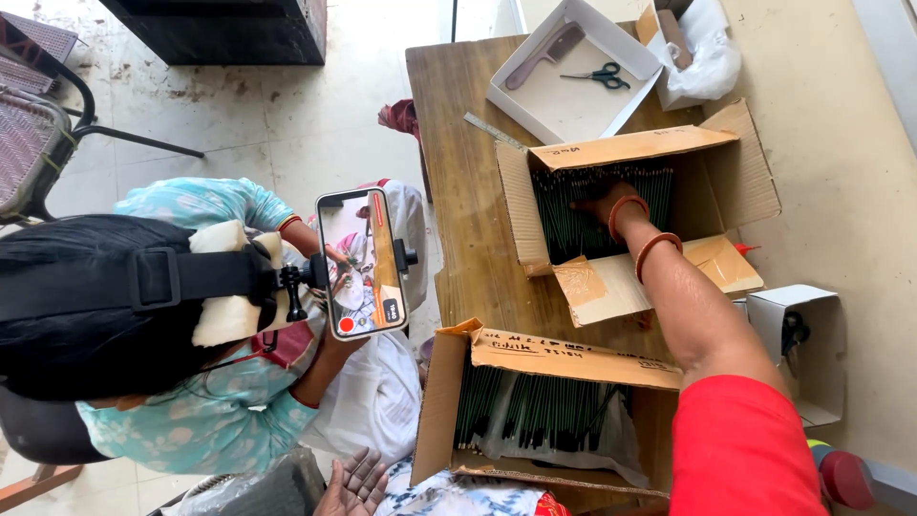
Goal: Bundle green pencils and pack them into cardboard boxes.
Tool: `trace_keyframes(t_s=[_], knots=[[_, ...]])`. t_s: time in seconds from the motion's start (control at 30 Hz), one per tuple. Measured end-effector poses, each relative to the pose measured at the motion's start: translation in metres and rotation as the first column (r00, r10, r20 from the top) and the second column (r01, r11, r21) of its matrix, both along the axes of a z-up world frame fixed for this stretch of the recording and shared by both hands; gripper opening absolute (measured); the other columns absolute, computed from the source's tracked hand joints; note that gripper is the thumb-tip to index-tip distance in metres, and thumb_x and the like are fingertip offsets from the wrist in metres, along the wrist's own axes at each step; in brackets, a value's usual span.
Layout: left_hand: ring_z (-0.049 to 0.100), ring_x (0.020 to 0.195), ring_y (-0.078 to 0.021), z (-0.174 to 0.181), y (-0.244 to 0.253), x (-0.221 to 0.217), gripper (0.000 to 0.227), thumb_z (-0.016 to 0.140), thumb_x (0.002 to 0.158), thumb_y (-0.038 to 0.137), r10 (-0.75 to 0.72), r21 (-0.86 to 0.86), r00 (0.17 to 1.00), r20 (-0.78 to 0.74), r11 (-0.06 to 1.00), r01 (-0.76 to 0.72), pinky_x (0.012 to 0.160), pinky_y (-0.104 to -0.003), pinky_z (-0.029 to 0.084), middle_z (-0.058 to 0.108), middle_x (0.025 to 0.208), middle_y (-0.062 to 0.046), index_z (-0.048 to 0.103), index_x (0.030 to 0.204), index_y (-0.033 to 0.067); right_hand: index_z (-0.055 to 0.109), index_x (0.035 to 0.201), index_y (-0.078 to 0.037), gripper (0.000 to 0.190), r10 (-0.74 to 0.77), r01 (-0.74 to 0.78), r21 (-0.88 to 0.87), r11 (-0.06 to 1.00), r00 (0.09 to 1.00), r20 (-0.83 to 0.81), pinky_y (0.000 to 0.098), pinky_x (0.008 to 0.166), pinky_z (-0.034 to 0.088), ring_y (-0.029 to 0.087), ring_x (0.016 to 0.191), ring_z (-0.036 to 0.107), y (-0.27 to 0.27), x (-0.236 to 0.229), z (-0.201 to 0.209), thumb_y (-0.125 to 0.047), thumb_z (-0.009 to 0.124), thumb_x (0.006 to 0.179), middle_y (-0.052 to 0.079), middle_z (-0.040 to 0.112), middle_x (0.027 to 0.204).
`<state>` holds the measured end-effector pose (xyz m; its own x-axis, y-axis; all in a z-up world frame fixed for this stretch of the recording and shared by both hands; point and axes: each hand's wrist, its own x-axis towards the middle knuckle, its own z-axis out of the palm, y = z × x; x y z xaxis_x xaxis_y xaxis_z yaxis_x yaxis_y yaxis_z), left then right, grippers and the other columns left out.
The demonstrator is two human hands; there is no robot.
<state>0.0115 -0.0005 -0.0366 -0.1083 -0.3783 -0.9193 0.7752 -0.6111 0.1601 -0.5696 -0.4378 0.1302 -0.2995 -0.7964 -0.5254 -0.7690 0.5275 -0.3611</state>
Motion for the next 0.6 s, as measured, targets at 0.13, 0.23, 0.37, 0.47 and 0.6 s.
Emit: trace_keyframes(t_s=[0.13, 0.23, 0.37, 0.47, 0.6], knots=[[0.057, 0.124, -0.0309, -0.004, 0.005, -0.003, 0.070, 0.040, 0.098, 0.061, 0.001, -0.030, 0.999, -0.048, 1.000, -0.003, 0.106, -0.051, 0.047, 0.058, 0.139, -0.014, 0.049, 0.142, 0.0064, 0.075, 0.115, -0.011, 0.037, -0.083, 0.083, -0.174, 0.981, 0.997, 0.005, 0.0391, 0.084, 0.058, 0.029, 0.091, 0.075, -0.004, -0.053, -0.074, -0.028, 0.082, 0.083, 0.012, 0.075, 0.109], [0.057, 0.124, -0.0311, -0.001, 0.000, -0.004, 0.070, 0.042, 0.099, 0.059, -0.031, -0.089, 0.999, -0.030, 0.996, 0.029, 0.107, -0.050, 0.047, 0.058, 0.138, -0.016, 0.050, 0.142, 0.0052, 0.076, 0.112, -0.010, 0.032, -0.004, -0.046, -0.332, 0.942, 0.989, -0.148, 0.0425, 0.086, 0.056, 0.036, 0.100, 0.070, -0.003, -0.058, -0.086, -0.020, 0.080, 0.082, 0.017, 0.074, 0.111], [0.058, 0.123, -0.0305, 0.003, -0.003, -0.004, 0.068, 0.042, 0.098, 0.059, -0.031, -0.062, 0.999, -0.039, 0.998, 0.028, 0.106, -0.050, 0.047, 0.059, 0.138, -0.015, 0.050, 0.141, 0.0062, 0.082, 0.106, -0.017, 0.025, -0.038, 0.014, -0.384, 0.923, 0.998, -0.054, 0.0405, 0.095, 0.055, 0.035, 0.107, 0.070, -0.001, -0.054, -0.089, -0.014, 0.066, 0.087, 0.015, 0.076, 0.113], [0.058, 0.123, -0.0299, 0.004, -0.006, -0.002, 0.068, 0.041, 0.098, 0.059, -0.029, -0.064, 0.998, -0.056, 0.998, 0.025, 0.106, -0.050, 0.047, 0.059, 0.137, -0.015, 0.050, 0.141, 0.0064, 0.079, 0.107, -0.011, 0.021, -0.090, 0.048, -0.275, 0.960, 0.986, -0.142, 0.0426, 0.093, 0.055, 0.038, 0.108, 0.068, -0.009, -0.057, -0.094, -0.020, 0.069, 0.091, 0.019, 0.073, 0.114], [0.058, 0.124, -0.0315, 0.019, -0.005, -0.008, 0.069, 0.039, 0.100, 0.058, -0.029, -0.026, 1.000, 0.011, 0.999, 0.029, 0.107, -0.049, 0.048, 0.059, 0.138, -0.017, 0.050, 0.141, 0.0039, 0.078, 0.111, -0.009, 0.024, -0.218, 0.208, -0.313, 0.927, 0.976, 0.002, 0.0408, 0.095, 0.054, 0.035, 0.110, 0.069, 0.005, -0.031, -0.058, -0.020, 0.073, 0.090, 0.016, 0.073, 0.117]])
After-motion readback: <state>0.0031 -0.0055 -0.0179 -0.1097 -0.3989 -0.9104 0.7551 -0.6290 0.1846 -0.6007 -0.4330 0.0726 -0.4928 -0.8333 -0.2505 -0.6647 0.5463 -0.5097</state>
